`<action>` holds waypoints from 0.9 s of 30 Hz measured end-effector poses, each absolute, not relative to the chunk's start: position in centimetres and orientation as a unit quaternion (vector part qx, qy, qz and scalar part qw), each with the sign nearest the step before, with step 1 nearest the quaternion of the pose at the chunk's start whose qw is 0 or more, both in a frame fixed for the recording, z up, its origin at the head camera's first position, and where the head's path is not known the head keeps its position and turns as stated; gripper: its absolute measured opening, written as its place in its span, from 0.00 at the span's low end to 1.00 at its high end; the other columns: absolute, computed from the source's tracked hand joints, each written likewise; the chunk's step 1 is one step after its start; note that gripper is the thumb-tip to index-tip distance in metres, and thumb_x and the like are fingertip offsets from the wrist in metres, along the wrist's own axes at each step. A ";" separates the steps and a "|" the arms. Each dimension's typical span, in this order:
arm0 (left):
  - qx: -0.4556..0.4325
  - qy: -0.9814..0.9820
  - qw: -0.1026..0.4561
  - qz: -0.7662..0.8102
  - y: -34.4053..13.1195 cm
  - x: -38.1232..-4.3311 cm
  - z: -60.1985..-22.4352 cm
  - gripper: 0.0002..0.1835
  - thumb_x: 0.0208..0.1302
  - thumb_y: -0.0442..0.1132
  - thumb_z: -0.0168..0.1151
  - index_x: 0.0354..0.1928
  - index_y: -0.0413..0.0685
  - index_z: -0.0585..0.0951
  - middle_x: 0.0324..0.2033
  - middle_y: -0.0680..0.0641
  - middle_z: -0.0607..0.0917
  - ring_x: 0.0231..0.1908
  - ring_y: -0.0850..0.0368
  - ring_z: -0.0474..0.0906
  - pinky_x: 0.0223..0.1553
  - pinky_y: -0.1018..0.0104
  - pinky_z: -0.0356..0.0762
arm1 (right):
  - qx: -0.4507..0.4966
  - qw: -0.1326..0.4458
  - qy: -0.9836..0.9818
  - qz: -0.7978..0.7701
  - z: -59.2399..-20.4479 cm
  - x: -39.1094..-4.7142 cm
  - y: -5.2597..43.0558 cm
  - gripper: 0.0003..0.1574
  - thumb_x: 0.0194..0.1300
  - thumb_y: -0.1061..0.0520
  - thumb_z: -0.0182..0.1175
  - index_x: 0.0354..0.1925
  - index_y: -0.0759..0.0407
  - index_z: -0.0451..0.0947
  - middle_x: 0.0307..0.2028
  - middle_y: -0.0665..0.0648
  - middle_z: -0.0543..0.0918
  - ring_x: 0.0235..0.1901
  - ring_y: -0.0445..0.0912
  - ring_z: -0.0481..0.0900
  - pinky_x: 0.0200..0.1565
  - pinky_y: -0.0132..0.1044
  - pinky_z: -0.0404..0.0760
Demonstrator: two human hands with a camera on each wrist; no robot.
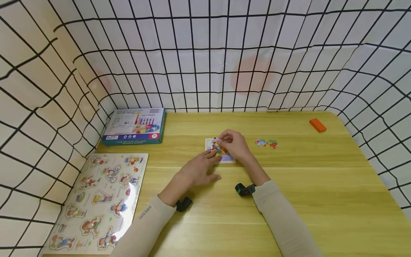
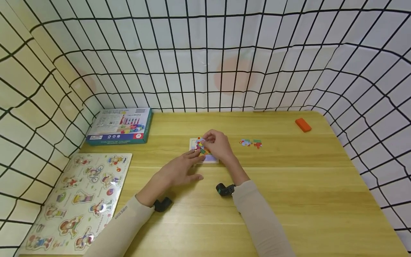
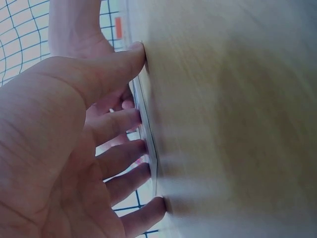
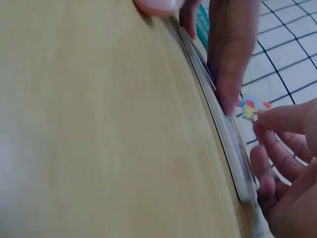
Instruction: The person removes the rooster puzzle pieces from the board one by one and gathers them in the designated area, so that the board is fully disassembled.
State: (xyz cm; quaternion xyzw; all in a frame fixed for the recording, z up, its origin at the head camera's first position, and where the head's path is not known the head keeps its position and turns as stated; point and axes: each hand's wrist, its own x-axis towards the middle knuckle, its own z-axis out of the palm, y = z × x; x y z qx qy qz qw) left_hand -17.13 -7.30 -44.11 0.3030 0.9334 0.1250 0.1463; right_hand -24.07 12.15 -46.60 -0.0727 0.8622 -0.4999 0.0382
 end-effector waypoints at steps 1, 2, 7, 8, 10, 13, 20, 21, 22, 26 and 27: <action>0.301 0.934 0.147 0.123 -7.3 -17.1 -44.1 0.41 0.71 0.63 0.61 0.79 0.56 0.64 0.81 0.46 0.56 0.81 0.46 0.51 0.79 0.53 0.56 | -0.071 0.036 0.856 -0.511 -46.6 -24.1 12.3 0.08 0.71 0.56 0.66 0.46 0.57 0.82 0.43 0.59 0.88 0.42 0.51 0.81 0.45 0.39 0.80; 0.300 0.935 0.148 0.121 -7.3 -17.1 -44.1 0.41 0.71 0.63 0.61 0.79 0.57 0.64 0.81 0.46 0.56 0.81 0.46 0.51 0.79 0.53 0.56 | -0.070 0.036 0.850 -0.521 -46.6 -24.2 12.5 0.08 0.72 0.56 0.65 0.47 0.57 0.82 0.43 0.59 0.88 0.42 0.51 0.82 0.45 0.38 0.81; 0.300 0.933 0.152 0.125 -7.2 -17.1 -44.1 0.41 0.71 0.63 0.62 0.80 0.57 0.64 0.81 0.46 0.56 0.81 0.46 0.50 0.80 0.52 0.55 | -0.049 0.041 0.833 -0.550 -46.1 -24.3 14.2 0.08 0.73 0.56 0.64 0.48 0.56 0.83 0.43 0.58 0.85 0.41 0.52 0.85 0.41 0.35 0.84; 0.301 0.933 0.151 0.126 -7.2 -17.1 -44.1 0.41 0.70 0.62 0.62 0.79 0.57 0.64 0.81 0.46 0.56 0.81 0.46 0.50 0.80 0.52 0.55 | -0.041 0.042 0.834 -0.549 -45.9 -24.4 14.6 0.09 0.72 0.56 0.64 0.48 0.56 0.83 0.43 0.58 0.84 0.40 0.53 0.86 0.41 0.35 0.84; 0.302 0.933 0.148 0.128 -7.1 -17.1 -44.1 0.41 0.70 0.62 0.62 0.79 0.56 0.64 0.81 0.46 0.57 0.81 0.46 0.51 0.80 0.52 0.55 | -0.025 0.045 0.835 -0.548 -45.4 -24.4 15.5 0.09 0.71 0.55 0.65 0.48 0.55 0.83 0.44 0.58 0.83 0.40 0.54 0.86 0.41 0.36 0.84; 0.300 0.934 0.148 0.126 -7.1 -17.2 -44.0 0.41 0.70 0.63 0.62 0.80 0.57 0.63 0.81 0.46 0.56 0.81 0.46 0.50 0.80 0.52 0.55 | -0.009 0.050 0.843 -0.536 -44.8 -24.6 17.1 0.09 0.71 0.55 0.65 0.48 0.56 0.83 0.44 0.58 0.82 0.40 0.54 0.86 0.41 0.38 0.84; 0.298 0.934 0.148 0.126 -7.2 -17.0 -44.0 0.41 0.71 0.62 0.62 0.80 0.57 0.63 0.81 0.46 0.57 0.81 0.46 0.50 0.80 0.52 0.55 | -0.020 0.059 0.873 -0.484 -44.4 -24.8 21.0 0.10 0.73 0.56 0.63 0.48 0.60 0.83 0.43 0.58 0.82 0.39 0.52 0.83 0.39 0.35 0.83; 0.297 0.935 0.148 0.127 -7.2 -17.0 -44.0 0.41 0.71 0.62 0.62 0.80 0.57 0.63 0.81 0.46 0.57 0.81 0.46 0.50 0.80 0.52 0.55 | -0.024 0.063 0.876 -0.477 -44.3 -24.9 21.4 0.10 0.73 0.56 0.63 0.48 0.60 0.83 0.43 0.59 0.83 0.39 0.52 0.82 0.39 0.35 0.82; 0.297 0.935 0.147 0.127 -7.3 -17.0 -44.1 0.41 0.71 0.62 0.62 0.80 0.57 0.63 0.81 0.46 0.57 0.81 0.46 0.50 0.80 0.52 0.55 | -0.028 0.066 0.880 -0.469 -44.3 -24.9 21.8 0.11 0.73 0.56 0.63 0.48 0.60 0.84 0.43 0.59 0.83 0.39 0.52 0.80 0.39 0.36 0.80; 0.294 0.936 0.148 0.128 -7.3 -17.0 -44.2 0.41 0.71 0.63 0.61 0.80 0.58 0.62 0.81 0.47 0.56 0.81 0.46 0.50 0.80 0.52 0.54 | -0.046 0.076 0.898 -0.432 -44.2 -24.9 22.9 0.12 0.73 0.54 0.63 0.49 0.60 0.84 0.44 0.60 0.85 0.41 0.52 0.78 0.42 0.38 0.77; 0.294 0.936 0.147 0.128 -7.3 -17.0 -44.2 0.41 0.71 0.63 0.61 0.80 0.58 0.62 0.81 0.47 0.56 0.81 0.46 0.50 0.80 0.52 0.54 | -0.048 0.080 0.900 -0.425 -44.1 -25.0 23.1 0.13 0.73 0.53 0.63 0.49 0.60 0.84 0.44 0.61 0.85 0.42 0.52 0.78 0.44 0.39 0.76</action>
